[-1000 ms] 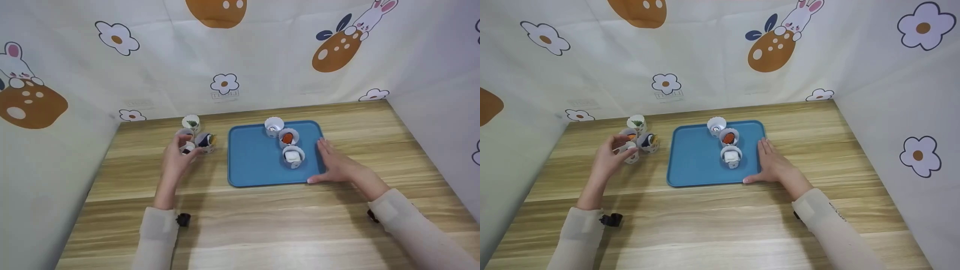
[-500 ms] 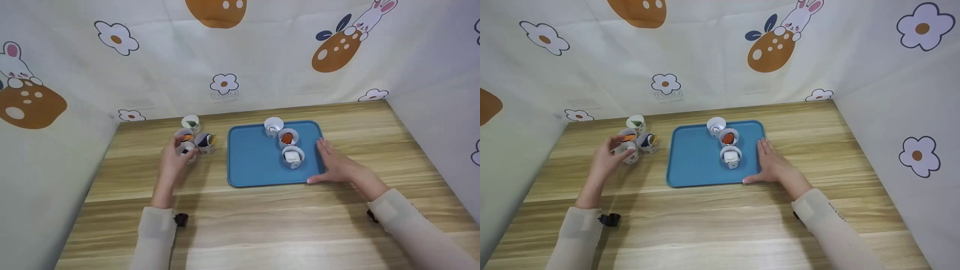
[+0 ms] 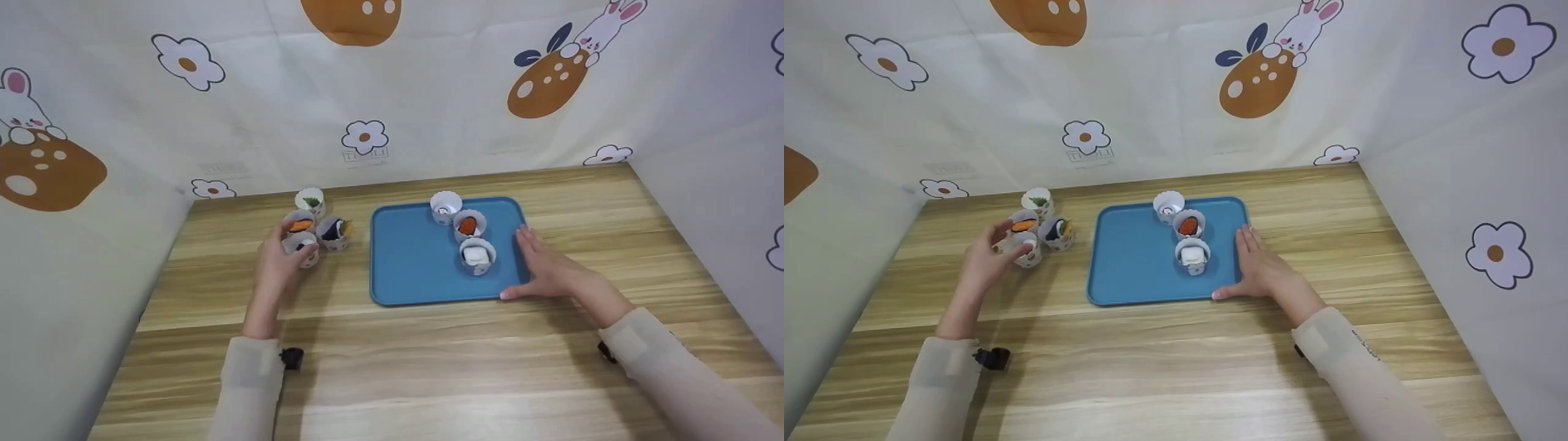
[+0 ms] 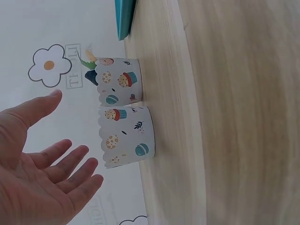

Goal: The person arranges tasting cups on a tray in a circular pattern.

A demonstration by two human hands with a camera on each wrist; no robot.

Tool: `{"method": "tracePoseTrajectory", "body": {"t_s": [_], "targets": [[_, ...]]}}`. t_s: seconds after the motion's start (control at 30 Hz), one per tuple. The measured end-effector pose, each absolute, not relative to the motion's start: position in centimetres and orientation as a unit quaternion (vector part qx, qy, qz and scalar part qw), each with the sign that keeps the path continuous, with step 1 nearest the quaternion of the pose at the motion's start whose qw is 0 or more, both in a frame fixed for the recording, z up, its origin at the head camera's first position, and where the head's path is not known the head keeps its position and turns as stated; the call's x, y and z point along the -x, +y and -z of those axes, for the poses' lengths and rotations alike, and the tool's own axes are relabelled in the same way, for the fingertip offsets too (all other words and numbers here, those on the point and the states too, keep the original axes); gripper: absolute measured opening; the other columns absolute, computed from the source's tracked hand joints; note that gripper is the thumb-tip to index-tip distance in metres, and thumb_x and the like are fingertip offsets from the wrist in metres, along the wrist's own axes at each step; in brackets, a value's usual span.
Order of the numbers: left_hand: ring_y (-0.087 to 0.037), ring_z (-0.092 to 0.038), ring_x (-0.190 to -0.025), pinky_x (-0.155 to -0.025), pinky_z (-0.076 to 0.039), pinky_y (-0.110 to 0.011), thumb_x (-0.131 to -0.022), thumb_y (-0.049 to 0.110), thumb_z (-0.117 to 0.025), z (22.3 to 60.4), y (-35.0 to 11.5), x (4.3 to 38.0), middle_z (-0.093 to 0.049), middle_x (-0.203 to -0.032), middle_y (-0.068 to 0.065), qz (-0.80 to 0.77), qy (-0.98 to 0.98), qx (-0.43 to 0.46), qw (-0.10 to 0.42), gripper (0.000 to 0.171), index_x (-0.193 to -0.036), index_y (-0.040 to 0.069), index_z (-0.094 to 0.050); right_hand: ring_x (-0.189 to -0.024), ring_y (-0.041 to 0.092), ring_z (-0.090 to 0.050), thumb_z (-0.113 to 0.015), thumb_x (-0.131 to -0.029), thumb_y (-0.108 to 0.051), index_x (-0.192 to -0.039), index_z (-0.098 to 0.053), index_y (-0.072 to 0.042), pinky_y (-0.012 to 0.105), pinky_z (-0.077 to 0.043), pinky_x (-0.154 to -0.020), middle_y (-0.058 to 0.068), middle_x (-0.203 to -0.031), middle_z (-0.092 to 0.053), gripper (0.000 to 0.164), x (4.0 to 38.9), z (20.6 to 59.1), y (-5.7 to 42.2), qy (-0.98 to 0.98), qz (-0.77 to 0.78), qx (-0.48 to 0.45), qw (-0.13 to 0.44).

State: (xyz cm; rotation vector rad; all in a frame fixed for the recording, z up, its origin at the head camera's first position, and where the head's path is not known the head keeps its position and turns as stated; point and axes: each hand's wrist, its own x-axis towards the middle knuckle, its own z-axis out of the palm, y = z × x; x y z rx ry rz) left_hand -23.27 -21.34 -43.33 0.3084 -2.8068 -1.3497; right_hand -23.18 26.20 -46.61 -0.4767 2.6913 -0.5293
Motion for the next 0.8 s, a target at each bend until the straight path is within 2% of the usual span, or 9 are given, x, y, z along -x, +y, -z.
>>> {"method": "tracePoseTrajectory", "body": {"t_s": [0.5,0.8], "targets": [[-0.035,-0.033,-0.148,-0.121,-0.028,-0.049,-0.093,0.023,-0.070,43.95,-22.12,23.61,-0.038,-0.158,-0.019,0.429,-0.898,-0.096,0.008,0.073,-0.153,0.004,-0.033,-0.153,0.048,0.001,-0.076,-0.071,-0.068,-0.155,-0.001,0.009,0.062,-0.011,-0.122,0.030,-0.164,0.004,0.137,23.25,46.78,26.24,0.951,0.190,0.179,0.168],[-0.037,-0.034,-0.147,-0.120,-0.029,-0.050,-0.093,0.022,-0.070,44.18,-22.33,23.64,-0.037,-0.157,-0.023,0.433,-0.896,-0.100,0.002,0.074,-0.153,0.002,-0.033,-0.152,0.048,0.001,-0.076,-0.071,-0.069,-0.155,-0.001,0.010,0.062,-0.011,-0.121,0.030,-0.164,0.005,0.137,23.23,46.68,26.22,0.951,0.188,0.178,0.168]]}}
